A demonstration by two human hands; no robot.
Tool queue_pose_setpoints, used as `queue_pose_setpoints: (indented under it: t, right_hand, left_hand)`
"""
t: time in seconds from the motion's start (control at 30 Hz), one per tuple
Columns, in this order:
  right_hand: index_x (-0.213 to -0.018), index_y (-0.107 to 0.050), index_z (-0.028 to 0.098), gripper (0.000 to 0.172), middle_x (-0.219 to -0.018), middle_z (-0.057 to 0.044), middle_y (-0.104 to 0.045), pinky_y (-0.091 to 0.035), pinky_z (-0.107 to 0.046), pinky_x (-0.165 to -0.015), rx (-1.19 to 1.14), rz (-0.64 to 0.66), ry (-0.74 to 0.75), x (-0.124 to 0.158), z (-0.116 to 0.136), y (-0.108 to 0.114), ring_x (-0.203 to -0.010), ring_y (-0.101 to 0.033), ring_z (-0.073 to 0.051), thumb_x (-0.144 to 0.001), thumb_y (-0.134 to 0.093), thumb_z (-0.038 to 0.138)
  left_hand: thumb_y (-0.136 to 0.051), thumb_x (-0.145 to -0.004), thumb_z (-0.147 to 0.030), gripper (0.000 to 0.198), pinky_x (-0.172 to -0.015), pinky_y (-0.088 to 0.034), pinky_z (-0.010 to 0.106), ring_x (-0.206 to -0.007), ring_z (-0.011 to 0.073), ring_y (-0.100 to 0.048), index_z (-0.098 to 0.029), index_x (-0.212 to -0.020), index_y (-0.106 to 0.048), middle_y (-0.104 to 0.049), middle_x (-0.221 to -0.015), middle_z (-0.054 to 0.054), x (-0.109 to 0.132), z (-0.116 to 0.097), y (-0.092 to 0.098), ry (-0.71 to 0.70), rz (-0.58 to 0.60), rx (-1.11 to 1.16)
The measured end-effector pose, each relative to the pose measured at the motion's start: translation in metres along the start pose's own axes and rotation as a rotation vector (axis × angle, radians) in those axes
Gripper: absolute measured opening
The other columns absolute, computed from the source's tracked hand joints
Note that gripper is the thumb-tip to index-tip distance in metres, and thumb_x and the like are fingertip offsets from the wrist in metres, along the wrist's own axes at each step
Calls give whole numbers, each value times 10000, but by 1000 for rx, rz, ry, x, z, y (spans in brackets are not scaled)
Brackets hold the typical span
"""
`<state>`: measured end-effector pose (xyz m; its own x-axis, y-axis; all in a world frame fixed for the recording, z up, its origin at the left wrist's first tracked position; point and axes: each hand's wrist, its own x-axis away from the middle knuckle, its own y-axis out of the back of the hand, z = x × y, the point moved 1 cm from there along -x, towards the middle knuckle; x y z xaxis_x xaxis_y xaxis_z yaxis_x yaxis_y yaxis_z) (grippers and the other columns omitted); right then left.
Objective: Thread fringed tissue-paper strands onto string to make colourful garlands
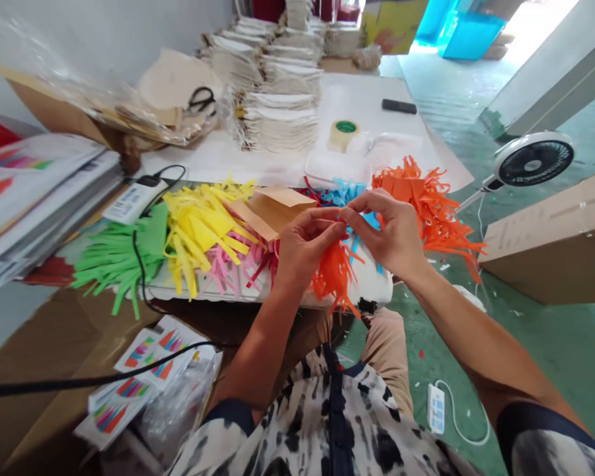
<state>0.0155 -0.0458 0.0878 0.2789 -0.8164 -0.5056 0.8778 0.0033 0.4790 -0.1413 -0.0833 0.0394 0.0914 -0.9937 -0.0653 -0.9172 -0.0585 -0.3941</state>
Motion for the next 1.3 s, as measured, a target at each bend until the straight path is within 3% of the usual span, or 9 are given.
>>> queue_pose_setpoints:
  t: [0.1,0.2,0.33,0.47,0.63,0.83,1.0,1.13,1.3]
  right_hand:
    - [-914,-795,229,301,-918,-24,-803,-543,-330,-823,-70,6,-11,-39,-32,2,-879,-733,-182,-1033,-626,447]
    - [-1032,-815,204,262,-1054,-68,-827,-553,-365,-924,186,-104,-87,-88,-84,1,-985,-757,-226,-1020,-609,365]
    - [-1108,-840,201,304,-1148,-131,-820,-540,-440,-1003,699,141,-309,-142,-143,-25,-1106,-739,-322,-985,-599,340]
    - [-1117,-843,181,308,-1201,-176,-801,-555,-431,-982,815,317,-367,-165,-173,-59,-1143,-721,-341,-855,-707,271]
    - [-1031,-853,160,272,-1140,-180,-809,-558,-423,-977,829,334,-374,-167,-188,-68,-1109,-725,-330,-808,-701,198]
    - [-1066,-844,154,274,-1137,-168,-816,-549,-431,-972,813,272,-363,-163,-178,-57,-1095,-726,-330,-869,-671,233]
    - [-963,-809,162,253,-922,-126,-818,-563,-434,-906,603,43,-313,-148,-147,-46,-898,-753,-282,-953,-669,373]
    - [-839,-771,197,258,-700,-42,-758,-586,-366,-696,62,14,-228,-93,-97,-31,-653,-703,-202,-889,-786,449]
    - [-944,-838,268,193,-844,-18,-826,-649,-324,-690,-304,125,-267,11,-24,-11,-745,-779,-194,-810,-901,392]
  left_hand:
    - [-944,-760,-412,321,-705,-576,242,-727,139,-743,-185,-938,-804,-803,-816,25,-1,-4,14,61,-21,29]
    - [-952,-751,-363,283,-709,-587,245,-704,140,-742,-184,-878,-773,-790,-778,16,4,-2,24,119,-27,112]
    - [-926,-788,-365,286,-729,-581,235,-716,132,-731,-185,-888,-728,-771,-772,10,8,2,27,135,-54,138]
    - [-898,-825,-373,262,-716,-554,212,-698,105,-687,-181,-893,-732,-743,-765,-1,7,9,31,113,-81,41]
    - [-912,-806,-381,325,-722,-546,219,-732,109,-673,-201,-1063,-830,-776,-860,22,6,20,39,116,-106,-42]
    - [-913,-795,-426,270,-704,-523,225,-692,109,-644,-189,-905,-846,-763,-777,17,14,22,38,135,-138,-12]
    - [-871,-833,-470,293,-701,-504,231,-692,114,-626,-187,-883,-817,-753,-778,11,25,17,39,90,-174,-46]
    - [-834,-871,-436,254,-754,-520,248,-760,137,-658,-186,-892,-799,-763,-841,19,37,10,34,42,-160,-142]
    - [-763,-944,-377,195,-745,-515,238,-810,140,-669,-190,-891,-778,-748,-878,19,55,5,24,-72,-136,-267]
